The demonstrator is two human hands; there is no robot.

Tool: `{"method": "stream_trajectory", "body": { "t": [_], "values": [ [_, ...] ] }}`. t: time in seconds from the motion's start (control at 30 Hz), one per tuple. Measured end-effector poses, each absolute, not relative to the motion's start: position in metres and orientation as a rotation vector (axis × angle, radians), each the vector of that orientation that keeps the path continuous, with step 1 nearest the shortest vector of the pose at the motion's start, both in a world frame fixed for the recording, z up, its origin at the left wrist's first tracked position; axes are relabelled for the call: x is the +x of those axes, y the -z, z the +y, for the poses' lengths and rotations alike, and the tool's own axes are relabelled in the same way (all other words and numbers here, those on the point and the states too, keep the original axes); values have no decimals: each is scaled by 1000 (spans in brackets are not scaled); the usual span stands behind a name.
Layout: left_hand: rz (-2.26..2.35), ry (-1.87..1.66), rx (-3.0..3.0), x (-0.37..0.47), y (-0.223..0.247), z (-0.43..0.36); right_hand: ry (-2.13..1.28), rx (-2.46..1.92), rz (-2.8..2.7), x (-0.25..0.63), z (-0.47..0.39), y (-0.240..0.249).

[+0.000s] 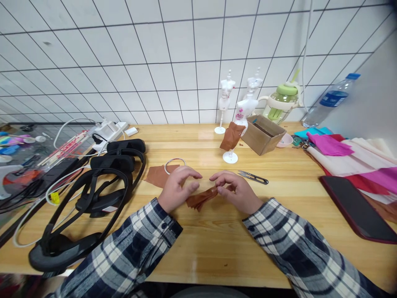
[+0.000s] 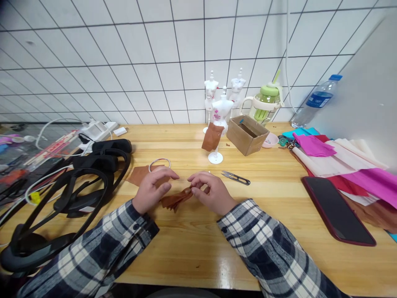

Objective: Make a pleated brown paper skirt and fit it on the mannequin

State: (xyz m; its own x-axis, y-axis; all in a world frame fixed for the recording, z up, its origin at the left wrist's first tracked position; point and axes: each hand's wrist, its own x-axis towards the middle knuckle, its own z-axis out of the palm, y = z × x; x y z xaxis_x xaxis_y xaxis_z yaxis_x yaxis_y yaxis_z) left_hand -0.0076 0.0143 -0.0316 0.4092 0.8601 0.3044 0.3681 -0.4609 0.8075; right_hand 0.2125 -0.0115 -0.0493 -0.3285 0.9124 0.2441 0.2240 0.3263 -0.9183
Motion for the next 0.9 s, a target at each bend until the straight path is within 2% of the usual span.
{"method": "stream_trajectory", "body": {
  "t": [0.17,0.37,0.53,0.7,0.9],
  "values": [
    [969,-821,2234,-3,30,9,-1098,-1084,-1716,213,-9,56],
    [1079,-787,1893,8,35,5,-1166,-1117,-1701,214,-8,62],
    [953,-716,1477,6,37,6,-1278,-1057,-1666,211,-8,61],
    [950,-712,1548,7,40,8,-1328,-1106,-1589,209,-7,61],
    [933,-768,1371,8,40,11,-1610,-1000,-1331,210,-8,54]
  ]
}}
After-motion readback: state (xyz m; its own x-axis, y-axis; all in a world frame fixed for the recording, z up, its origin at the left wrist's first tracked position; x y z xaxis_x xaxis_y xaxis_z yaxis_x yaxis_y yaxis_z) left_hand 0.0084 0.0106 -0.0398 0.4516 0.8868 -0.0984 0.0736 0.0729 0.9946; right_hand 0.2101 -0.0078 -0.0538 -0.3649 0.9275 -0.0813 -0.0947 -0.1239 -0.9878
